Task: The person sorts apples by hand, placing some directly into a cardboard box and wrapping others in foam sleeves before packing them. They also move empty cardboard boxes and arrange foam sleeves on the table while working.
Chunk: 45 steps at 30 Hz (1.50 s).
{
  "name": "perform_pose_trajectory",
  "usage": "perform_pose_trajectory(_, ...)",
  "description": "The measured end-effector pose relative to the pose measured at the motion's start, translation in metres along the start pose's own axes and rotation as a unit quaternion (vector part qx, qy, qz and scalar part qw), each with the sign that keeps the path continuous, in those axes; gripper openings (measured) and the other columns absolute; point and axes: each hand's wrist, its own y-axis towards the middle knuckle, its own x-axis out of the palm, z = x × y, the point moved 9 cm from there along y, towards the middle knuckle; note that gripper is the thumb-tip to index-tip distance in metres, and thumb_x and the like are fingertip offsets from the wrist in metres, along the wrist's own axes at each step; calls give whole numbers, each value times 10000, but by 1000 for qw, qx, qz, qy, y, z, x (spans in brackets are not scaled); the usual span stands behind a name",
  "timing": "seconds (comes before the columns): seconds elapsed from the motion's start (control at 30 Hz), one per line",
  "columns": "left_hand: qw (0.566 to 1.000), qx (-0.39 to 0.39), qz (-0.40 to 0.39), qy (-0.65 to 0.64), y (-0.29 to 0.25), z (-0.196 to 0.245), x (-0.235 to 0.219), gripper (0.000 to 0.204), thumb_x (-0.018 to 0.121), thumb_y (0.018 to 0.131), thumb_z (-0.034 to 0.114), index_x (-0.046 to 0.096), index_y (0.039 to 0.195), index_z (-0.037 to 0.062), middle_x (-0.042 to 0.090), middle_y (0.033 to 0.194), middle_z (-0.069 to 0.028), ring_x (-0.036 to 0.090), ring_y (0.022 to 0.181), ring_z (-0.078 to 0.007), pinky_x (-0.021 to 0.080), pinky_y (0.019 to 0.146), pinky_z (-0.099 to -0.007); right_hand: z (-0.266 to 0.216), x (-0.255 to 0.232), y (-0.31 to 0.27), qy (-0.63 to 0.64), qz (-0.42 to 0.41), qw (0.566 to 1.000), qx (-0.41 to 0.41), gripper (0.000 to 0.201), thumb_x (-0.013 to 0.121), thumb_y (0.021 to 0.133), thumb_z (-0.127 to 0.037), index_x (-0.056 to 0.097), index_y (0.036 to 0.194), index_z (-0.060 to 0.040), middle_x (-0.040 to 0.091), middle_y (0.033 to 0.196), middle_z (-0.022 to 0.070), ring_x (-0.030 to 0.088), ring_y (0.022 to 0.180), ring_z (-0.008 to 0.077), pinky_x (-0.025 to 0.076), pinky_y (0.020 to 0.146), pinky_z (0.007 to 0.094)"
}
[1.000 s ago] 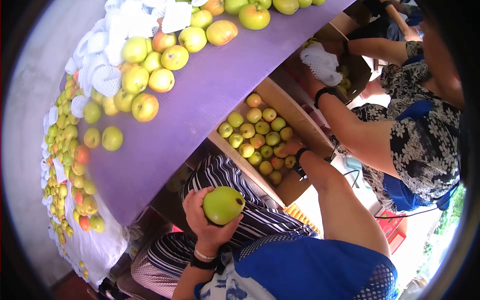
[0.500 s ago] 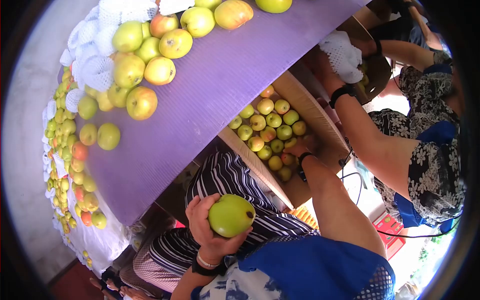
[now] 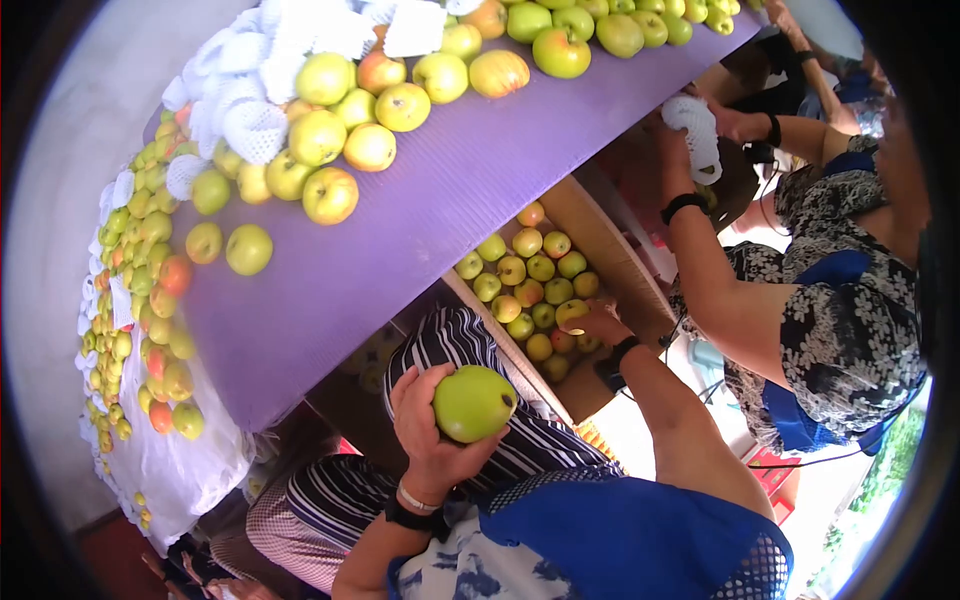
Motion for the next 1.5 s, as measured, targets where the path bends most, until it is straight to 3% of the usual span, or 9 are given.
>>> perform_pose_trajectory(0.17,950,-159,82,-257,-11,-28,-22,698,763,563,212,453,1140,-30,565,1034,-134,569,895,-264,394,904,-385,-75,-33,-93,393,-193,884,-163,589,693,632,-284,521,1144,-49,572,1025,63,526,930,153,408,811,282)
perform_pose_trajectory(0.23,828,-234,110,-498,-19,-50,-23,712,697,663,337,413,1190,-48,541,1076,-124,552,987,-223,437,868,-333,-122,-62,-144,390,-195,847,-303,643,719,575,-237,515,1135,2,562,1046,86,507,996,175,378,884,306)
perform_pose_trajectory(0.33,587,-265,124,-755,-30,-56,-27,777,581,715,561,415,1197,-27,483,1197,-205,430,1148,-357,275,1007,-495,-176,-93,-227,352,-200,792,-456,779,798,387,-245,560,1092,-14,303,1321,165,339,1225,294,277,1008,362)
perform_pose_trajectory(0.47,392,-191,32,-900,-40,-23,-43,830,471,686,701,433,1207,56,297,1345,-239,261,1251,-406,186,1020,-565,-249,-77,-316,226,-168,720,-635,807,859,346,-260,582,1084,-90,216,1360,184,317,1232,339,262,1017,391)
perform_pose_trajectory(0.67,375,-120,165,-904,-85,-41,-95,801,364,758,700,425,1229,56,393,1307,-161,358,1216,-335,275,1015,-477,-328,3,-399,-23,-97,630,-771,731,848,393,-214,573,1060,-96,207,1328,308,230,1252,449,266,1018,425)
perform_pose_trajectory(0.97,492,-94,427,-753,-170,-126,-174,732,419,757,677,502,1156,69,508,1188,-118,465,1115,-296,349,971,-447,-396,119,-422,-148,-105,567,-803,776,758,520,-398,474,1194,-139,180,1352,296,259,1224,470,253,1004,487)
perform_pose_trajectory(1.13,458,-45,458,-760,-189,-151,-231,746,381,732,712,513,1131,96,505,1172,-140,459,1089,-350,340,957,-501,-422,147,-437,-129,-103,558,-813,784,739,574,-356,409,1251,-141,169,1358,302,238,1239,466,250,1009,480)
perform_pose_trajectory(1.37,432,-12,550,-715,-224,-227,-328,718,413,699,725,503,1106,141,493,1161,-144,454,1058,-379,349,909,-576,-397,146,-384,-72,-166,598,-781,590,704,674,-273,475,1185,-87,242,1349,279,326,1216,410,349,963,423)
perform_pose_trajectory(1.5,428,-16,600,-676,-243,-277,-358,716,438,695,714,469,1139,154,485,1171,-127,458,1060,-363,354,898,-587,-374,154,-339,-27,-231,703,-672,523,700,693,-255,514,1141,-61,255,1353,264,430,1151,342,477,796,345)
